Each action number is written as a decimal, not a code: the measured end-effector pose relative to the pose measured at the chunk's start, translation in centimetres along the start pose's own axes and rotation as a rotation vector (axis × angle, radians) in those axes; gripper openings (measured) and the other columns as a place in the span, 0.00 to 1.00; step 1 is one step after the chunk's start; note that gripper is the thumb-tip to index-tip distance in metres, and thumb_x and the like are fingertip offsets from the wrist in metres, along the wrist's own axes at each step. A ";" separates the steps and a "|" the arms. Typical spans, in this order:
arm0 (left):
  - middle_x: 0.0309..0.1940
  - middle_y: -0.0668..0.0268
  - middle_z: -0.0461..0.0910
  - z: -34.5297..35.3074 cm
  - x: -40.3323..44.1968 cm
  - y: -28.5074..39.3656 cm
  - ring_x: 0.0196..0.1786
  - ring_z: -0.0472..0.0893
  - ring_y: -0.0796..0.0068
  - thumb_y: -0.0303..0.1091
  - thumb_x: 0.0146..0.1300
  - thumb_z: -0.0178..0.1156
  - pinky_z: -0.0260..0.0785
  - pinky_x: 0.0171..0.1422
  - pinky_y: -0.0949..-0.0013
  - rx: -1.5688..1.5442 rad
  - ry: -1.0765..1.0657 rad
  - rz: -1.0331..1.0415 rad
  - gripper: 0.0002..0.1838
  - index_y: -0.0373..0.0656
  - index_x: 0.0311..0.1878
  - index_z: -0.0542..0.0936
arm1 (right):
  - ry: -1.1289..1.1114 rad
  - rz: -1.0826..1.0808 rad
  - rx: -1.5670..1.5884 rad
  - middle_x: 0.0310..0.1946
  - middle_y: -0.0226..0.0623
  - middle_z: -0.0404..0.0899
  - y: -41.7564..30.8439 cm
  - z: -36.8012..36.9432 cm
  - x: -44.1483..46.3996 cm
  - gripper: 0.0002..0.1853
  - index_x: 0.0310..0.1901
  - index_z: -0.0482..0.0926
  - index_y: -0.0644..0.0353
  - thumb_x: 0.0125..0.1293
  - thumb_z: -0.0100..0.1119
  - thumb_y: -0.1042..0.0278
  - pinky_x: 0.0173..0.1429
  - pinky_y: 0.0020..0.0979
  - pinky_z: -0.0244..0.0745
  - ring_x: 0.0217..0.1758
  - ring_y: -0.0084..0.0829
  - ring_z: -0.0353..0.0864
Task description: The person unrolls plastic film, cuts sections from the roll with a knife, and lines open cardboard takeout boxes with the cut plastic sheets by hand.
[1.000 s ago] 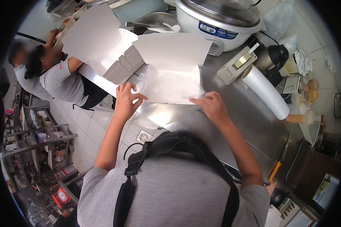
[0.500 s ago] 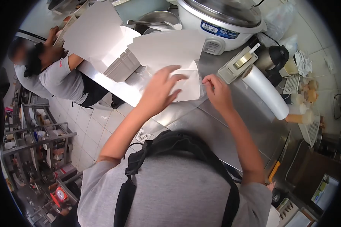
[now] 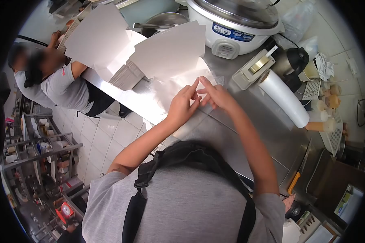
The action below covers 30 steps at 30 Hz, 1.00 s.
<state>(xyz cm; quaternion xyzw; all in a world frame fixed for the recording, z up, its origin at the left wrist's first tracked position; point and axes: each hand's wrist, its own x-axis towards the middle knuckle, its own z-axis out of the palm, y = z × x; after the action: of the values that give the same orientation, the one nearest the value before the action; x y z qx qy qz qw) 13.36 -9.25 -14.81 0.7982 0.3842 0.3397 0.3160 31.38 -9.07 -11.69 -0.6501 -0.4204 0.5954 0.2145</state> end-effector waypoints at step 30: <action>0.21 0.67 0.78 -9.8 0.7 -3.6 0.23 0.76 0.81 0.26 0.58 0.62 0.69 0.30 0.72 0.240 0.006 -0.376 0.20 0.50 0.55 0.83 | 0.610 -0.541 -0.492 0.27 0.46 0.84 -1.3 -0.5 7.1 0.13 0.31 0.80 0.61 0.57 0.69 0.60 0.39 0.38 0.78 0.30 0.43 0.83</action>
<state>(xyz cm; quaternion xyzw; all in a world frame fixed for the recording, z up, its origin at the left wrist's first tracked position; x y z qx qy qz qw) 4.56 -4.51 -11.74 0.7434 0.5648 0.2293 0.2754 30.98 -2.55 -14.78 -0.6939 -0.6210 0.1831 0.3152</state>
